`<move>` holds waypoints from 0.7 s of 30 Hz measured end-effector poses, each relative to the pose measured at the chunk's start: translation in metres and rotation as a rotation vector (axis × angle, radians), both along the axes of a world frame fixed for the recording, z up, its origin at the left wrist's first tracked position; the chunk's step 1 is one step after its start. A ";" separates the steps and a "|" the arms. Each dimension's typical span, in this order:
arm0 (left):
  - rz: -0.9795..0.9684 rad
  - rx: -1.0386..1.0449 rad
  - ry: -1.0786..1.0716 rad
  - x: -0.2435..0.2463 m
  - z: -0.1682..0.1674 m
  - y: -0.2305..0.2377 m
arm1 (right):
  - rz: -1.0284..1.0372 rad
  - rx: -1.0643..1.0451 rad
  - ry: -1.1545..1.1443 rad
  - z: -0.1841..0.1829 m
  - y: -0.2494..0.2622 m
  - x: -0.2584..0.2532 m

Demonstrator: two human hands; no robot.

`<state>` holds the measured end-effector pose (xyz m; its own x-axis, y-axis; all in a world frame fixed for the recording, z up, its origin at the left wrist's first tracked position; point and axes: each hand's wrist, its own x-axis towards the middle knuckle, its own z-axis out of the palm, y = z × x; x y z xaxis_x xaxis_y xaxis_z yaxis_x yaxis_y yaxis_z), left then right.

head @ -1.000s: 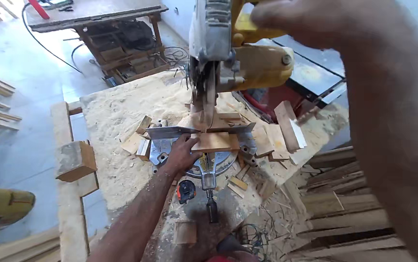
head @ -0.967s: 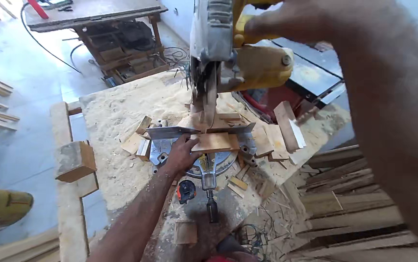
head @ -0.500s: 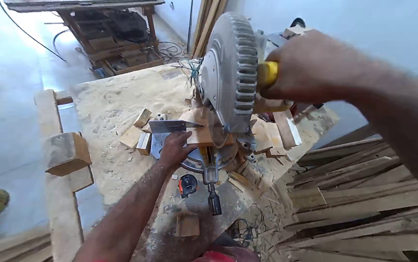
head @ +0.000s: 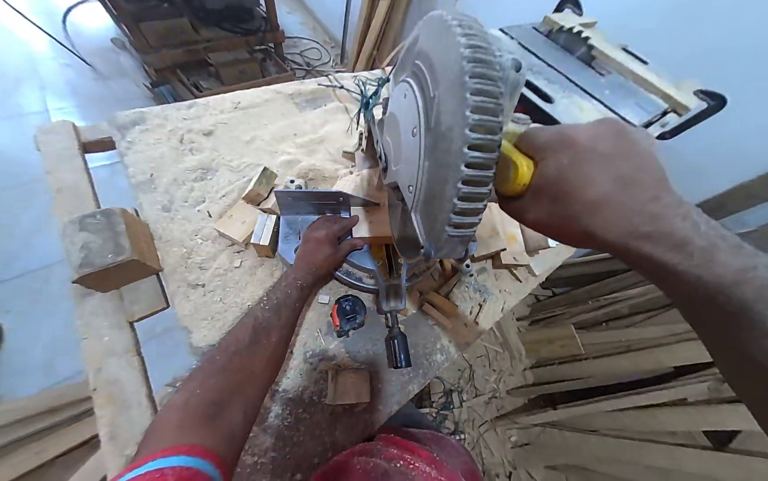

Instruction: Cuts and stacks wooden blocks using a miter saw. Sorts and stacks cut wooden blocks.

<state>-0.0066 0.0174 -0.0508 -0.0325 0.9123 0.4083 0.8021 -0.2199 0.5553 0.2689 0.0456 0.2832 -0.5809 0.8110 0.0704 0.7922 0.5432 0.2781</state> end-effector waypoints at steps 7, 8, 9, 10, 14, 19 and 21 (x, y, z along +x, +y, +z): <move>-0.001 -0.021 0.013 0.000 0.000 0.001 | 0.042 0.056 0.048 -0.015 -0.008 0.007; 0.003 -0.029 0.011 0.000 0.000 0.001 | 0.053 0.082 0.071 -0.023 -0.012 0.009; 0.005 -0.035 0.009 0.000 0.000 0.001 | 0.071 0.116 0.098 -0.033 -0.016 0.012; 0.008 -0.036 0.009 0.000 -0.001 0.001 | 0.109 0.167 0.129 -0.044 -0.020 0.016; 0.024 -0.050 0.003 0.000 0.001 0.000 | 0.207 0.303 0.208 -0.075 -0.024 0.024; 0.017 -0.083 -0.003 -0.001 0.006 0.000 | 0.227 0.386 0.274 -0.099 -0.032 0.027; 0.016 -0.080 -0.007 -0.002 0.006 0.000 | 0.232 0.411 0.290 -0.108 -0.033 0.028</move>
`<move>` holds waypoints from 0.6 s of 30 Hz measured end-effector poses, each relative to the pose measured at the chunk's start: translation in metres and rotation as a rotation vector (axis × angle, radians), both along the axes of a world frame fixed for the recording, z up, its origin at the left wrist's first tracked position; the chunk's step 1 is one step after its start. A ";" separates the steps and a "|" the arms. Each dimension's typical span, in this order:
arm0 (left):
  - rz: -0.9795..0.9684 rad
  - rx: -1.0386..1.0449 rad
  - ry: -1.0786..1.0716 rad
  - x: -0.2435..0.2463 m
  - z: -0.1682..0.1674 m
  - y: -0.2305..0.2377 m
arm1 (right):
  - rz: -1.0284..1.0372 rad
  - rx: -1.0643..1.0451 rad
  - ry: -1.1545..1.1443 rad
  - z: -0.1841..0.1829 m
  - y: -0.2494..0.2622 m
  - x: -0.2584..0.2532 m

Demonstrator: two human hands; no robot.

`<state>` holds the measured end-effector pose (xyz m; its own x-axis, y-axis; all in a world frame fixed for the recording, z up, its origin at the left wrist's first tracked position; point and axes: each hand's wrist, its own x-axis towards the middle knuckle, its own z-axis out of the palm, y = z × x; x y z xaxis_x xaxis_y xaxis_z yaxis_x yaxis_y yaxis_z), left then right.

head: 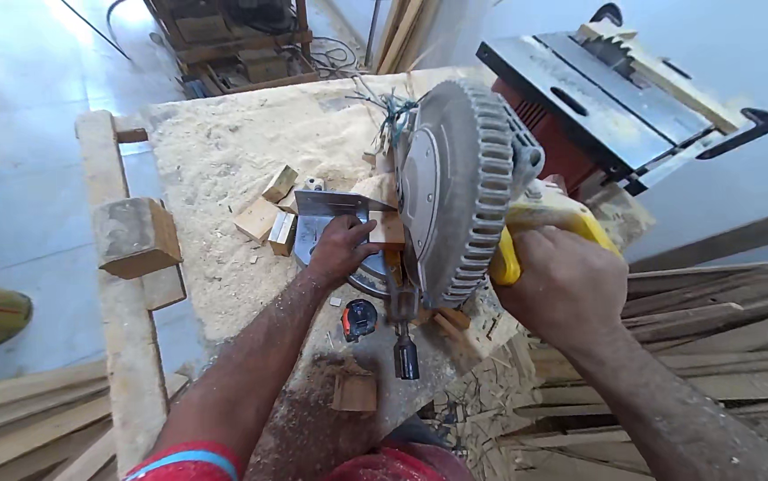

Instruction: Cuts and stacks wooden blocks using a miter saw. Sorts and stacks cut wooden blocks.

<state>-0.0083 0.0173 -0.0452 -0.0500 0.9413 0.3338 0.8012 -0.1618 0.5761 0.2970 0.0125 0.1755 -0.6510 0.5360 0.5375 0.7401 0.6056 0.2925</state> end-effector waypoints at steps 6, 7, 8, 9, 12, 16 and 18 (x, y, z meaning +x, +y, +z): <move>0.026 -0.032 0.001 0.002 0.002 0.000 | 0.015 -0.049 0.005 -0.036 -0.012 0.008; 0.027 -0.039 -0.013 0.004 0.003 0.000 | 0.031 -0.076 -0.018 -0.036 -0.012 0.011; 0.031 -0.041 -0.030 0.006 0.006 0.001 | 0.049 -0.121 -0.048 -0.026 -0.008 0.013; 0.033 -0.047 -0.052 0.007 0.010 0.000 | 0.068 -0.173 -0.077 -0.007 -0.002 0.012; -0.019 -0.097 -0.090 0.012 0.018 -0.012 | 0.105 -0.211 -0.059 0.061 0.027 0.005; 0.041 -0.102 -0.139 0.030 0.035 -0.056 | 0.113 -0.024 0.342 0.097 0.070 0.006; 0.225 0.043 -0.313 0.024 0.037 -0.096 | 0.052 -0.049 0.538 0.059 0.081 0.014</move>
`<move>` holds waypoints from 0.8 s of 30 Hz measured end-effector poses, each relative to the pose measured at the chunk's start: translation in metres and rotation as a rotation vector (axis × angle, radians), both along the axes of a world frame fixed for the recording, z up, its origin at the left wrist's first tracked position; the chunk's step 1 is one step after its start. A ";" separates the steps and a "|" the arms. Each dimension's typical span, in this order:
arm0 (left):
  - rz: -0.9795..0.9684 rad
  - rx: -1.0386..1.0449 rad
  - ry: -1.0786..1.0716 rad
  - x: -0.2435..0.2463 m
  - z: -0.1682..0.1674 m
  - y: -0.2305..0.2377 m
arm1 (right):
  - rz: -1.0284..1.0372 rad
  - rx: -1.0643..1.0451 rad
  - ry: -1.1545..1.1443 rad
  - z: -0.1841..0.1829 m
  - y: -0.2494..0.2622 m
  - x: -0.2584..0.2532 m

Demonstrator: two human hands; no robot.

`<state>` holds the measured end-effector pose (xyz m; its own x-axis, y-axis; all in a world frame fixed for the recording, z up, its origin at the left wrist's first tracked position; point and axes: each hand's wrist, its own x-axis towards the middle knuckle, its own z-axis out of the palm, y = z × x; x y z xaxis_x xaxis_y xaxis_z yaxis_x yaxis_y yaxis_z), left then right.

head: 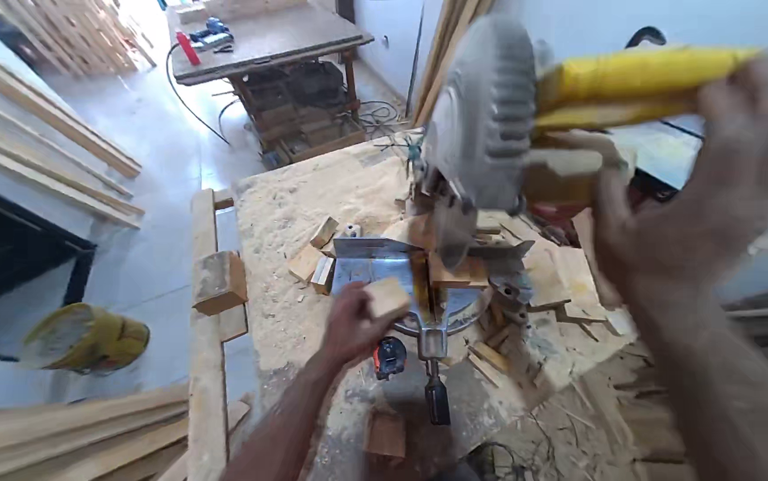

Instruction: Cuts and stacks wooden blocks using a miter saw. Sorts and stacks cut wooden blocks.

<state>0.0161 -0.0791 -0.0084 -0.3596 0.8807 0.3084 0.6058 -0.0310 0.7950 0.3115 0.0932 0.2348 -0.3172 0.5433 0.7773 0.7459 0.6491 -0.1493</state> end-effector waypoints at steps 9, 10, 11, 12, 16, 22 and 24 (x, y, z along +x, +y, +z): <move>0.608 -0.293 -0.133 -0.153 0.005 0.046 | -0.017 -0.937 -0.193 -0.242 0.034 -0.012; 0.549 -0.348 -0.142 -0.156 0.003 0.053 | -0.024 -0.907 -0.227 -0.245 0.033 -0.018; 0.518 -0.365 -0.119 -0.153 0.005 0.056 | -0.039 -0.893 -0.244 -0.244 0.029 -0.023; 0.507 -0.340 -0.062 -0.143 0.010 0.056 | -0.054 -0.878 -0.247 -0.244 0.024 -0.027; 0.218 -0.124 0.209 -0.069 0.023 0.046 | -0.023 -0.796 -0.246 -0.251 -0.004 -0.059; -0.182 -0.217 0.330 -0.013 -0.021 0.088 | 0.029 -0.874 0.093 -0.162 -0.036 -0.052; -0.176 -0.173 0.303 -0.014 -0.028 0.092 | 0.134 -0.483 0.236 -0.087 -0.031 -0.013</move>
